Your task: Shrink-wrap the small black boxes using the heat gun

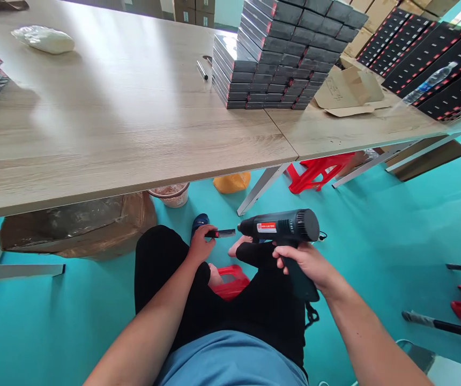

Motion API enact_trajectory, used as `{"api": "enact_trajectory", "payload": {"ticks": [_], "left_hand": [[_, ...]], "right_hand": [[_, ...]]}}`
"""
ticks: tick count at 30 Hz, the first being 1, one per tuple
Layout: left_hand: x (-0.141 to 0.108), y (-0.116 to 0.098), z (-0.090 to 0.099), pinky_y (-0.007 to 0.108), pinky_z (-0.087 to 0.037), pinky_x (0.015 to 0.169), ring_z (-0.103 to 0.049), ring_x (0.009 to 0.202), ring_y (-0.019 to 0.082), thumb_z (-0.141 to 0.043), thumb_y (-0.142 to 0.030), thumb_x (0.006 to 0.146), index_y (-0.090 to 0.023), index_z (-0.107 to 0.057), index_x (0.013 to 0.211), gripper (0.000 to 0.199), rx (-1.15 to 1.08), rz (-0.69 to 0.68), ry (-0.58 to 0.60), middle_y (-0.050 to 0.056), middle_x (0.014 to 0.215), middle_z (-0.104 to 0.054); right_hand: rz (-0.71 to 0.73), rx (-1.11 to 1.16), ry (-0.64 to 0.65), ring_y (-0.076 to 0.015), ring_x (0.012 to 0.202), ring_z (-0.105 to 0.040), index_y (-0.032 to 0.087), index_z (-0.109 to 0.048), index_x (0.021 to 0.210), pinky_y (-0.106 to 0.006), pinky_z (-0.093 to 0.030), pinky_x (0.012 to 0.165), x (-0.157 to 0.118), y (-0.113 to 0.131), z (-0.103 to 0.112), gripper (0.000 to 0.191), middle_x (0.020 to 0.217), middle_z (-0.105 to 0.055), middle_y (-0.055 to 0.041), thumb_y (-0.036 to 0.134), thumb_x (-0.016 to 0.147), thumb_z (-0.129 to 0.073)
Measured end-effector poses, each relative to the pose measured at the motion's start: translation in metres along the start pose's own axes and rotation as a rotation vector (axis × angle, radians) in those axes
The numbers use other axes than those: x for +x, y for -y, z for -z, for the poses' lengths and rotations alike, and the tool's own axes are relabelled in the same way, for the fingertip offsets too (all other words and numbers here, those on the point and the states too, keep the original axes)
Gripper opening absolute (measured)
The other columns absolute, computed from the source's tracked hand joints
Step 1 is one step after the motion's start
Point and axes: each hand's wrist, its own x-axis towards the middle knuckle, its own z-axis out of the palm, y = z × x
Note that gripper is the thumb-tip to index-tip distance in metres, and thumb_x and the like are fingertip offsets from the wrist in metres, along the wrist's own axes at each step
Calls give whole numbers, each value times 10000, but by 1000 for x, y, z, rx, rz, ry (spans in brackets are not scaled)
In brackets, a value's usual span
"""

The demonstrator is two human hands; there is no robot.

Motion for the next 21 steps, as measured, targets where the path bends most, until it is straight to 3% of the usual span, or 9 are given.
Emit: {"api": "enact_trajectory", "payload": {"ticks": [4,9,21], "left_hand": [[1,-4,-1,466,-396,1131,-617,1137,284,-622,-9,590,-266,-775,903,433,-33,13,-14,46,1066,-700],[1,-7,-1,459,-409,1126,-619,1146,280,-624,-7,594,-259,-767,917,434,-26,34,-5,43,1087,-697],[2,-2,1,449,-416,1114,-618,1137,271,-621,-35,633,-267,-759,931,402,30,-17,1,48,1094,-694]], "right_hand": [[-39,120,120,-171,686,-675,156,-754,1006,-263,-554,551,-7,-2,5,324,866,-746,-64,371,767,-788],[-3,139,-39,-160,631,-662,161,-756,955,-253,-551,522,-4,-10,3,269,810,-746,-61,362,780,-786],[-8,117,22,-159,656,-659,158,-762,998,-255,-551,537,-2,-20,7,322,829,-744,-61,396,783,-788]]}}
